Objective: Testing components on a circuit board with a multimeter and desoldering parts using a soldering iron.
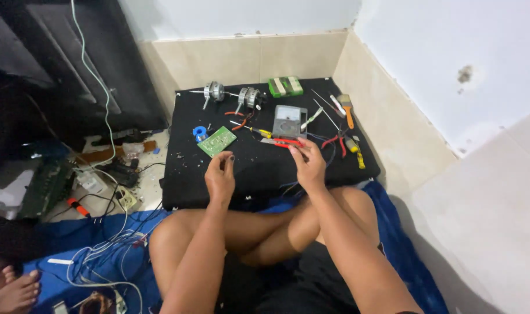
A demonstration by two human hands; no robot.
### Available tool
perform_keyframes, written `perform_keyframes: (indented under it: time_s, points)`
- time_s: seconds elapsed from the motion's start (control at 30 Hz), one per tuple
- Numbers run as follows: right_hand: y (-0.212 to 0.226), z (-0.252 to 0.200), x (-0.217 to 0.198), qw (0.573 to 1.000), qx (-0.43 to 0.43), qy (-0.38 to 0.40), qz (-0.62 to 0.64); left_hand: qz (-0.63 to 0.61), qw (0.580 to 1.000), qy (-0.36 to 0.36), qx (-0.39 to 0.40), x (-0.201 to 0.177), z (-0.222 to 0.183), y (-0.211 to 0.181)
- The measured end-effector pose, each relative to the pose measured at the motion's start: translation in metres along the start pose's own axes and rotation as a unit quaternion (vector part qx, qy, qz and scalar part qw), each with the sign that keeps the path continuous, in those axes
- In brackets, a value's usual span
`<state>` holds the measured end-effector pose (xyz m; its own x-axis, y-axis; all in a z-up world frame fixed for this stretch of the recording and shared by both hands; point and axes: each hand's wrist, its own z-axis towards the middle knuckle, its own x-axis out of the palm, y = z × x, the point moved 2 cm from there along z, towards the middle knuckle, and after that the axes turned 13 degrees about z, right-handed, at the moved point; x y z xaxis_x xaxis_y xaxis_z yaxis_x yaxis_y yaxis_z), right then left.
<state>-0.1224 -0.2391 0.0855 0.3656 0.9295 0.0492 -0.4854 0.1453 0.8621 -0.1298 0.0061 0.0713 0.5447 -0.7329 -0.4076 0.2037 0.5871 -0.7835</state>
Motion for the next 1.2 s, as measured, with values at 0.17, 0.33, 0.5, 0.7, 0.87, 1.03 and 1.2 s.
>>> perform_keyframes:
  time_s: [0.17,0.33,0.5,0.7,0.87,1.03,1.2]
  points:
    - [0.037,-0.007,0.0,1.0,-0.006,-0.002,0.018,-0.054,0.998,0.013,0.002,-0.012,-0.013,-0.049]
    - [0.087,-0.002,0.002,0.989,-0.033,-0.07,0.124,-0.037,0.999,0.005,-0.019,-0.021,-0.011,-0.046]
    - [0.097,-0.002,-0.001,0.987,-0.063,-0.028,0.144,-0.06,0.998,0.0,-0.037,-0.028,-0.003,-0.04]
    - [0.066,0.004,0.008,0.998,-0.009,0.02,0.065,-0.066,0.994,0.067,-0.048,-0.004,0.0,-0.018]
    - [0.043,0.014,0.009,0.994,0.094,0.033,0.047,-0.042,0.987,0.134,-0.08,0.031,0.003,-0.01]
    - [0.034,0.024,0.01,0.991,0.108,0.051,0.06,-0.099,0.975,0.166,-0.105,0.073,0.007,-0.009]
    - [0.027,0.033,0.012,0.982,0.137,0.059,0.114,-0.126,0.969,0.179,-0.115,0.067,0.015,-0.001]
